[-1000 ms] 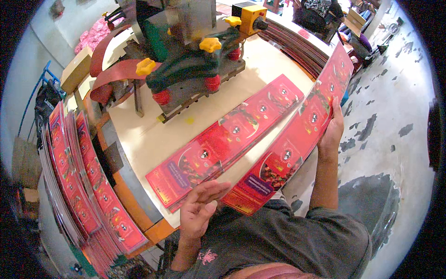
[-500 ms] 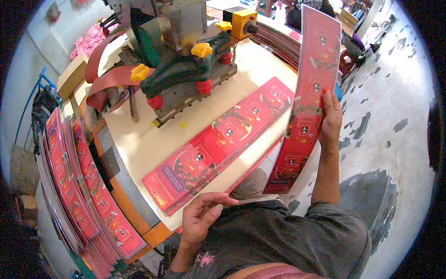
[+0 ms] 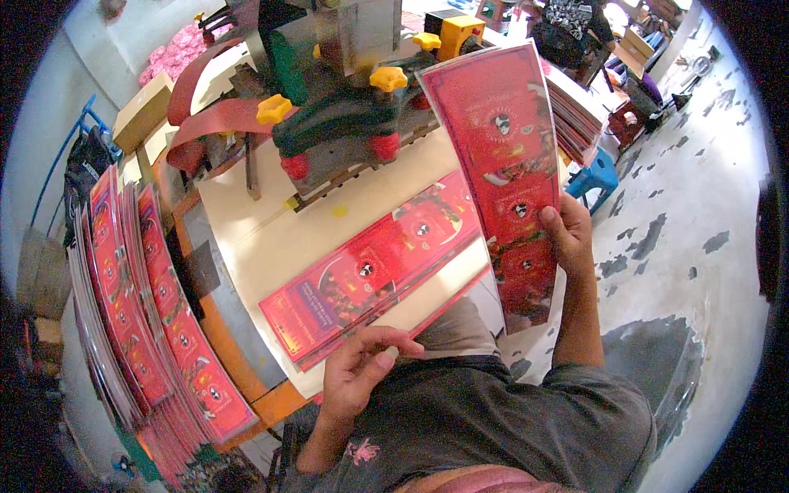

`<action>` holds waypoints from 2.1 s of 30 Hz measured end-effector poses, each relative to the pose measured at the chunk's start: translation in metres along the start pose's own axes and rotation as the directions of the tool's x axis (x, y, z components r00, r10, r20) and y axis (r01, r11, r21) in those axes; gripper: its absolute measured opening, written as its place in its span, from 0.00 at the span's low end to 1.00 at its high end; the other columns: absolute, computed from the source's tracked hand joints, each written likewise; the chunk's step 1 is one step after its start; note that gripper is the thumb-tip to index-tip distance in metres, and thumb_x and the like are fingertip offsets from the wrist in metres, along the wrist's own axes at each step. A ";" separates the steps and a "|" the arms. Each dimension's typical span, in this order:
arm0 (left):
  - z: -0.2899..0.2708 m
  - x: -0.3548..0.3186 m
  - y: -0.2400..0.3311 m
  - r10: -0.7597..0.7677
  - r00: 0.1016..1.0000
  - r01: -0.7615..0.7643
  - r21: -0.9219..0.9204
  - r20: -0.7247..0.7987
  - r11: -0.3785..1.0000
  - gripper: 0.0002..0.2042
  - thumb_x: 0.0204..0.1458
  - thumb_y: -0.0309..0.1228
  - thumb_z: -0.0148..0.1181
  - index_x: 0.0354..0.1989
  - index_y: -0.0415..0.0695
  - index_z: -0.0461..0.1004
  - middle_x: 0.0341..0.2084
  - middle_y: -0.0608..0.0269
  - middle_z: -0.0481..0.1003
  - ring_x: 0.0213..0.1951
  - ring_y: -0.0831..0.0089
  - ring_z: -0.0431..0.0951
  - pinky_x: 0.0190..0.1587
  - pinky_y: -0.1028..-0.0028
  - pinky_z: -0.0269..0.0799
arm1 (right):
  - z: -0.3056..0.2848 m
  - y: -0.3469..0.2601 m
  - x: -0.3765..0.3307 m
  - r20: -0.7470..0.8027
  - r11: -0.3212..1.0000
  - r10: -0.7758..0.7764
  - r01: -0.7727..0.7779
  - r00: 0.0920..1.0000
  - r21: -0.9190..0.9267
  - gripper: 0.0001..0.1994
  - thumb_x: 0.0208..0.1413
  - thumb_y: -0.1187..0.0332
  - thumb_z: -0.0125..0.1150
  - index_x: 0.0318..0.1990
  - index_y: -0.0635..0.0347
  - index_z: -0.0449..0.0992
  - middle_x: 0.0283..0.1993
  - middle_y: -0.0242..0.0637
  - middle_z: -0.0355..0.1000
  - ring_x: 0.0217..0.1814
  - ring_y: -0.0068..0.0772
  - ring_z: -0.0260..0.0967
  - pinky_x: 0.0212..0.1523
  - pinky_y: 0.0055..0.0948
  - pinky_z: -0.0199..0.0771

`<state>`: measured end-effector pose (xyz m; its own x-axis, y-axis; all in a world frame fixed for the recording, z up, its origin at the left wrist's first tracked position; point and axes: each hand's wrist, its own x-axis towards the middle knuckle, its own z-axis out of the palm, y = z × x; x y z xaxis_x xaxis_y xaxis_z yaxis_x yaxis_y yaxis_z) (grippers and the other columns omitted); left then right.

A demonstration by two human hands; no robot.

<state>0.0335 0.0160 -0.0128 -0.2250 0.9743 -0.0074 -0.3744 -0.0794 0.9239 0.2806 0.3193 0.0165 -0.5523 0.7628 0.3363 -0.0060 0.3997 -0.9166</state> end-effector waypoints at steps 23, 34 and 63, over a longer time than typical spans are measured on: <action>-0.016 -0.001 -0.022 0.457 0.414 -0.349 0.327 -0.787 0.878 0.12 0.65 0.31 0.62 0.49 0.33 0.79 0.41 0.59 0.81 0.44 0.72 0.79 0.54 0.68 0.74 | 0.094 -0.028 -0.012 0.786 0.991 0.083 0.033 0.612 -0.130 0.17 0.67 0.60 0.67 0.34 0.63 0.72 0.23 0.50 0.63 0.24 0.55 0.65 0.26 0.44 0.61; -0.031 -0.006 -0.005 0.464 0.431 -0.440 0.269 -0.774 0.857 0.07 0.63 0.30 0.61 0.35 0.38 0.76 0.29 0.68 0.74 0.33 0.80 0.71 0.42 0.75 0.69 | 0.102 -0.028 -0.019 0.829 0.989 0.086 0.056 0.553 -0.140 0.16 0.68 0.54 0.63 0.39 0.60 0.74 0.25 0.50 0.71 0.27 0.54 0.73 0.30 0.45 0.69; -0.038 0.003 0.018 0.243 0.676 -0.274 0.069 -0.695 0.959 0.14 0.67 0.31 0.58 0.40 0.30 0.82 0.25 0.59 0.79 0.22 0.75 0.76 0.24 0.73 0.73 | 0.177 -0.051 -0.049 0.587 0.739 -0.240 0.537 0.774 -0.407 0.54 0.40 0.41 0.82 0.76 0.48 0.65 0.82 0.55 0.52 0.54 0.55 0.72 0.57 0.49 0.77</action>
<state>-0.0078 0.0099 -0.0107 -0.8687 0.4932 -0.0465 -0.2356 -0.3288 0.9145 0.1597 0.1716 0.0088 -0.9149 0.1962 0.3529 0.0380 0.9119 -0.4086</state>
